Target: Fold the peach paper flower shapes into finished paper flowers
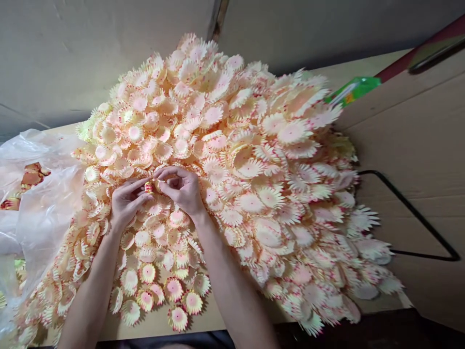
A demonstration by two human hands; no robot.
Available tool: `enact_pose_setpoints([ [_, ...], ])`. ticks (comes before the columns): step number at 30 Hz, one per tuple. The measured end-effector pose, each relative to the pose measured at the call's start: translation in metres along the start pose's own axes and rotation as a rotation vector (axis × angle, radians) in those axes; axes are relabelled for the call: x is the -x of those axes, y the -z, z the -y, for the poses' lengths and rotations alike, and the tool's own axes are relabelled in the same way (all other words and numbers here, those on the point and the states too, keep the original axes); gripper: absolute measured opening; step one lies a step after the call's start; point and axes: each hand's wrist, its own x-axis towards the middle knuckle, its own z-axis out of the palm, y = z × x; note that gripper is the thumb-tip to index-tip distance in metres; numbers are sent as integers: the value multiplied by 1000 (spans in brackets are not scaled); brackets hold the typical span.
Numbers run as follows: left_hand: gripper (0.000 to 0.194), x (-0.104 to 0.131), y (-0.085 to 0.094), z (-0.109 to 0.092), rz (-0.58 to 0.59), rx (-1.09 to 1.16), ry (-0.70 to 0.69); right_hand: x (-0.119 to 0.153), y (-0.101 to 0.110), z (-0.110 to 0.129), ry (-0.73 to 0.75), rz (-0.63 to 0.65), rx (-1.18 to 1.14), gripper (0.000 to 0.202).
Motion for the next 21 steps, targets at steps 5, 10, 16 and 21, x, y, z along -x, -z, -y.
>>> enact_pose_setpoints([
  [5, 42, -1, 1, -2, 9, -31, 1, 1, 1, 2, -82, 29, -49, 11],
  [10, 43, -2, 3, -1, 16, -92, -5, 2, 1, 3, -141, 55, -6, 20],
  [16, 42, -2, 3, -1, 16, -76, -6, 1, 1, 0, -138, 61, -4, 21],
  [21, 43, -2, 2, -1, 12, -65, -5, 1, 1, 0, -137, 56, -6, 21],
])
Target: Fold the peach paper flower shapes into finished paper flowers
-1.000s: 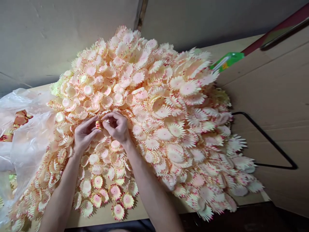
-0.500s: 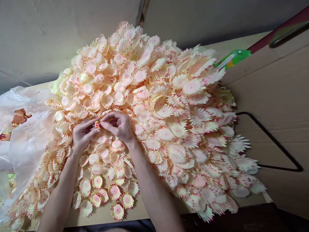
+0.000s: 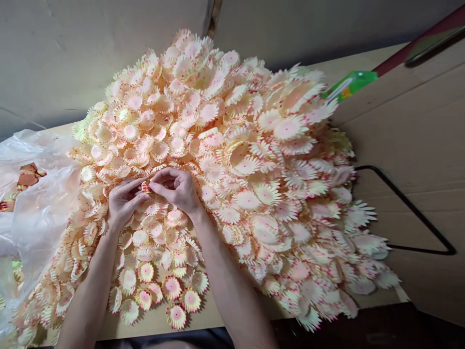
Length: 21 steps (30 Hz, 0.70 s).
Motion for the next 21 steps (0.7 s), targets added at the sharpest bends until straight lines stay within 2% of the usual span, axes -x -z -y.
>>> enact_pose_setpoints([
  [10, 44, 0, 0, 3, 0, 43, 33, 0, 1, 1, -3, 16, 0, 23],
  [15, 44, 1, -1, 3, -2, 145, 104, -3, 0, -1, -11, -47, 29, 26],
  [21, 41, 4, 0, 8, -66, 173, 148, -4, 0, -4, -15, -61, -11, 23],
])
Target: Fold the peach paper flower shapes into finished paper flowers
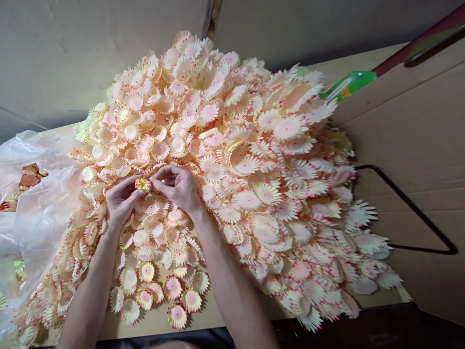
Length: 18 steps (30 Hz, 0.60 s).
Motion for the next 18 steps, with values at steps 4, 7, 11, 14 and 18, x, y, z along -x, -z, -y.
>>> enact_pose_setpoints([
  [4, 42, 0, 0, -1, 21, -11, -7, 2, 1, 5, -43, 59, -20, 22],
  [7, 43, 0, -1, -4, 27, -20, -3, 3, 0, 9, -64, 107, -30, 21],
  [11, 43, 0, -3, -5, 36, 19, 6, 4, -1, 11, -71, 114, -41, 22],
  [14, 42, 0, -3, -4, 50, 56, -2, 4, -2, 12, -82, 105, -47, 24],
  [18, 42, -1, -2, -2, 57, 62, -31, 4, -4, 11, -79, 88, -48, 26],
])
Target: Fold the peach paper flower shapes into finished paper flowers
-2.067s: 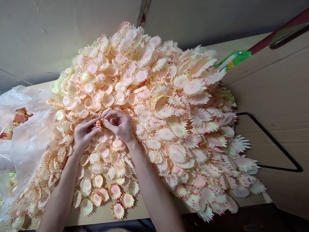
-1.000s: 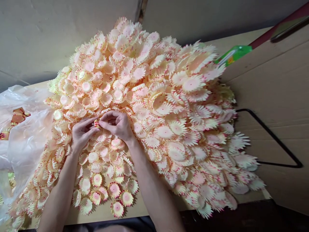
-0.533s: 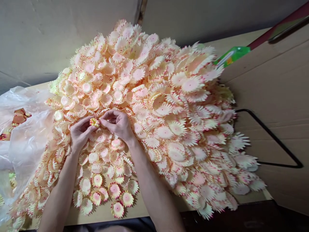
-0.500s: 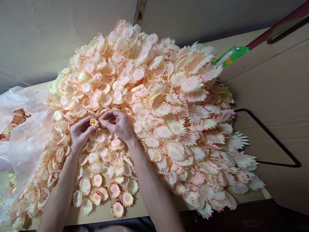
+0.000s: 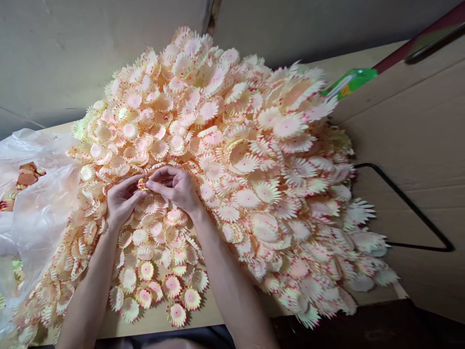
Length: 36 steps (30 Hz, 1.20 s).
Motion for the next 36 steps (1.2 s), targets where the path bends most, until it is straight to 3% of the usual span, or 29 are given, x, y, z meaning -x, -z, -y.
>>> enact_pose_setpoints([
  [11, 41, 0, 1, 2, 21, -18, -6, -1, 2, -4, 21, 3, -15, 21],
  [19, 36, 2, 0, -3, -40, -27, 0, -6, 7, -15, 76, -50, -29, 20],
  [30, 41, 0, -1, -4, 7, -19, 26, -1, 4, 3, 29, 67, -46, 20],
  [36, 41, 1, 1, -3, 24, -56, 7, 0, 4, 1, 3, 60, -47, 24],
])
